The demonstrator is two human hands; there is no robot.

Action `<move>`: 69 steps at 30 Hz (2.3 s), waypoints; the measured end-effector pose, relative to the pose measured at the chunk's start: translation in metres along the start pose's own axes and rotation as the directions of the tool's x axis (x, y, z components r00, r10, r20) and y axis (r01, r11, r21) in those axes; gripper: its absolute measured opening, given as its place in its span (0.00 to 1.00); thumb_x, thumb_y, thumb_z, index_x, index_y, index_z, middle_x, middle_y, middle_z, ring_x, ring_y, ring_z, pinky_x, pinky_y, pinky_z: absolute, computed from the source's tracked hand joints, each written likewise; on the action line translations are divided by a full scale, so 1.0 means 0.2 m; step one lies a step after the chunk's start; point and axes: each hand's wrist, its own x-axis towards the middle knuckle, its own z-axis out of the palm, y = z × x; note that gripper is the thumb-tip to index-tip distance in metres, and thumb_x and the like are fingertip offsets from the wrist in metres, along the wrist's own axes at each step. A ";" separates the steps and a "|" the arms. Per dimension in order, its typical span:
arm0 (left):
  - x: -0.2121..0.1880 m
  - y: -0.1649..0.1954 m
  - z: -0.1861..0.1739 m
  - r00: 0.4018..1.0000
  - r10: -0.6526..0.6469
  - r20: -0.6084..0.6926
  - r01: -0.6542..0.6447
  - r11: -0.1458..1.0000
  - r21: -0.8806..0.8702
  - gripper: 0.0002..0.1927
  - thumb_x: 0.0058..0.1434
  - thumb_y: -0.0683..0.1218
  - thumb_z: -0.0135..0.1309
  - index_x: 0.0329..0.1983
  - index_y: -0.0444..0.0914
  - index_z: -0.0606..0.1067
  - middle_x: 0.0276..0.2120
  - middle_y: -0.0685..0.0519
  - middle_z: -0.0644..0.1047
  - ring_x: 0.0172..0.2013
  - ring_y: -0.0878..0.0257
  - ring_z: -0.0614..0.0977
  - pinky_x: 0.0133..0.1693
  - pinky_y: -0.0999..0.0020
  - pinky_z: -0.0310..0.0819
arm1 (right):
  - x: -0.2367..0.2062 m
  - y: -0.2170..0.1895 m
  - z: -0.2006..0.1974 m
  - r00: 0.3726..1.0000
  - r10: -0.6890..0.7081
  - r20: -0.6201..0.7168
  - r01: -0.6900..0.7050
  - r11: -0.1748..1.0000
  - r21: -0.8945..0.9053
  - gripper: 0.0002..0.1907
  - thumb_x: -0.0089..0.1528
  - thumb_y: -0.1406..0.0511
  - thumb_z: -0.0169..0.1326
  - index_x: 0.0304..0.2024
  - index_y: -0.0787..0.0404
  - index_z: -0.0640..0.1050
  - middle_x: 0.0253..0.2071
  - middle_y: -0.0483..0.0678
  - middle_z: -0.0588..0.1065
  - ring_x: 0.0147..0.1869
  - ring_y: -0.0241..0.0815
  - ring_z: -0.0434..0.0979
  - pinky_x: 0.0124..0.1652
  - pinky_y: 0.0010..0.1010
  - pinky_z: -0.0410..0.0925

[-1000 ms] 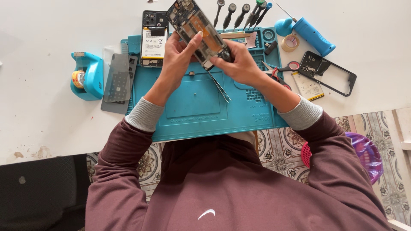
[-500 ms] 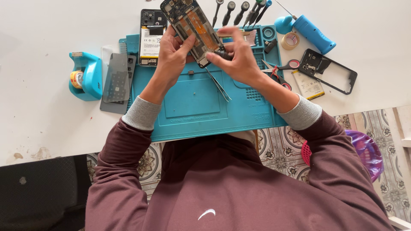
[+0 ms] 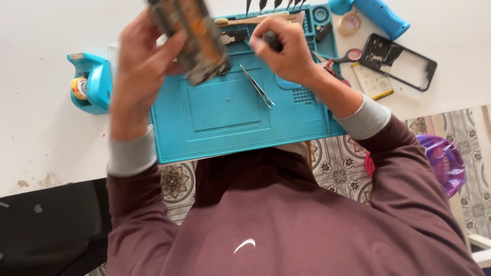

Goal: The person uses a screwdriver to remove screws from the back of a disassembled smartphone, then switches to another phone chassis to remove additional screws and components. The work is performed on a blue anti-static mat with various tools and phone parts visible.

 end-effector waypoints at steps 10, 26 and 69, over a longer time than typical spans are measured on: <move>-0.49 -0.05 -0.12 0.952 -0.305 -0.020 0.294 0.897 0.331 0.38 0.65 0.36 0.53 0.77 0.35 0.54 0.41 0.48 0.81 0.37 0.67 0.82 0.35 0.75 0.78 | -0.06 -0.12 0.19 0.839 -0.148 0.524 0.349 0.885 -0.309 0.14 0.54 0.64 0.67 0.43 0.56 0.84 0.35 0.45 0.81 0.34 0.47 0.82 0.29 0.38 0.72; -0.43 -0.19 -0.15 0.852 -0.447 0.272 0.324 0.859 0.397 0.36 0.66 0.36 0.49 0.77 0.43 0.57 0.45 0.51 0.82 0.43 0.67 0.82 0.45 0.71 0.81 | -0.09 0.00 0.20 0.861 -0.079 0.502 0.394 0.729 -0.560 0.09 0.68 0.61 0.59 0.36 0.59 0.78 0.29 0.46 0.76 0.28 0.42 0.78 0.27 0.35 0.70; 0.10 -0.51 -0.10 0.994 0.099 0.037 -0.044 0.705 -0.707 0.31 0.76 0.65 0.41 0.69 0.39 0.68 0.62 0.47 0.74 0.57 0.54 0.80 0.54 0.56 0.83 | 0.01 -0.06 0.11 0.962 -0.051 0.269 0.141 0.934 -0.329 0.14 0.61 0.62 0.65 0.46 0.62 0.81 0.30 0.48 0.78 0.28 0.42 0.78 0.29 0.32 0.69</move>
